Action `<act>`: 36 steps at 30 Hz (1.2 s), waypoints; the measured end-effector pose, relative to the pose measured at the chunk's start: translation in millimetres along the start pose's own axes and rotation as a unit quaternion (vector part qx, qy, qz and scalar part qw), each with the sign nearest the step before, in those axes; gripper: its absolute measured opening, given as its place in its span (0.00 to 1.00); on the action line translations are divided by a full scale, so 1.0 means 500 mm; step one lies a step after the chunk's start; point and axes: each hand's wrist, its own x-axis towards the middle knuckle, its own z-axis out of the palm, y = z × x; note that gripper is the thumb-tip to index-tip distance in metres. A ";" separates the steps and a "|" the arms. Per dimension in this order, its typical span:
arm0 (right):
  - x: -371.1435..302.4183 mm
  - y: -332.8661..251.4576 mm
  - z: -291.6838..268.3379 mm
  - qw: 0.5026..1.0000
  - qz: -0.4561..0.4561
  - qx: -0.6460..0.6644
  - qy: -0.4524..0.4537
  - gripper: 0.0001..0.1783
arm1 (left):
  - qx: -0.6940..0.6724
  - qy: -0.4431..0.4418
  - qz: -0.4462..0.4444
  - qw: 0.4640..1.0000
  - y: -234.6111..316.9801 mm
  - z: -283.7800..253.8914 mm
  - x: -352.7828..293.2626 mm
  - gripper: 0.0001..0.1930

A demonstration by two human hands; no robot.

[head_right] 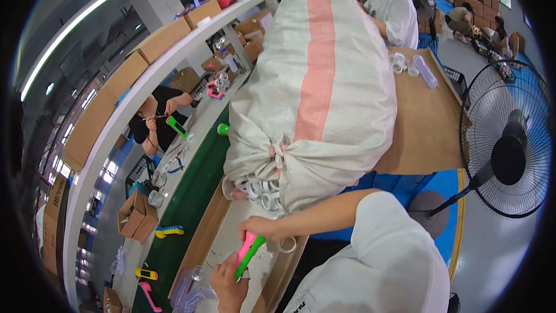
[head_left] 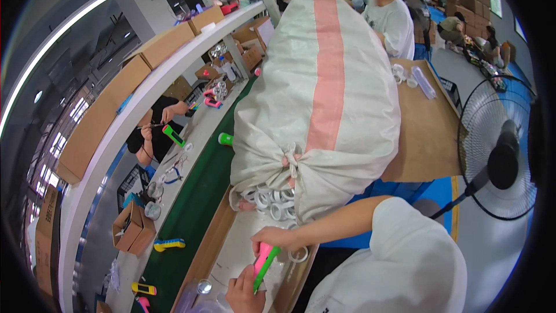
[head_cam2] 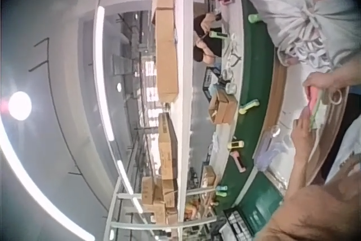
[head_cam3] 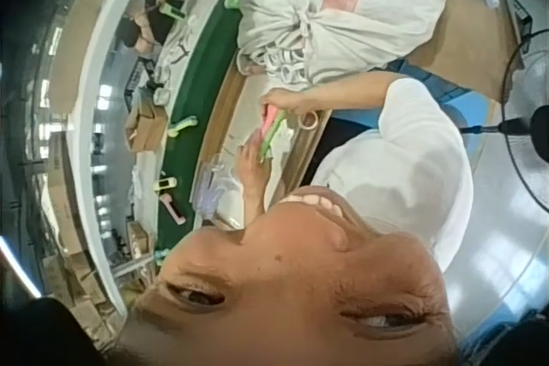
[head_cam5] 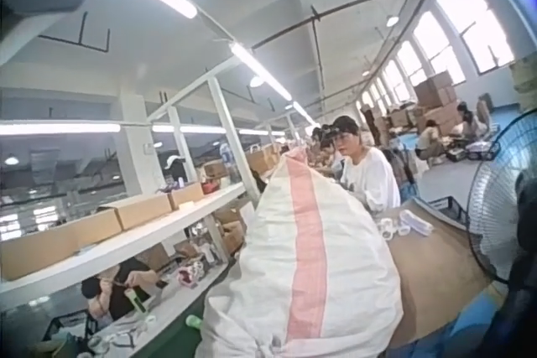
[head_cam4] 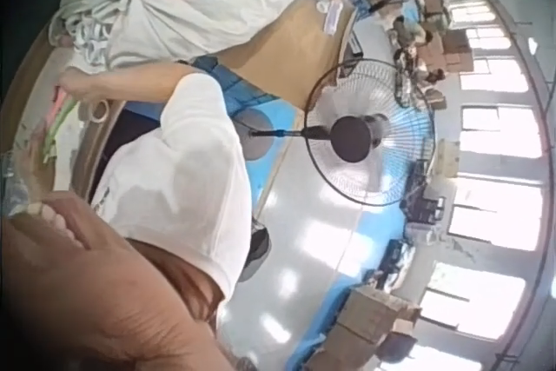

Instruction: The recorder is manually assembling colorful plastic flashlights by attaching components such as the lens cap and rings to the main body housing.

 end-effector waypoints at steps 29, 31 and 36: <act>-0.017 -0.075 0.056 0.947 -0.222 0.212 -0.099 0.26 | -0.402 0.208 -0.342 0.824 0.075 0.092 -0.043 0.28; -0.025 -0.081 0.070 0.950 -0.224 0.199 -0.092 0.25 | -0.364 0.195 -0.349 0.841 0.078 0.081 -0.039 0.26; -0.047 -0.068 0.090 0.927 -0.192 0.291 -0.138 0.20 | -0.739 0.016 -0.356 0.572 0.115 0.062 -0.050 0.28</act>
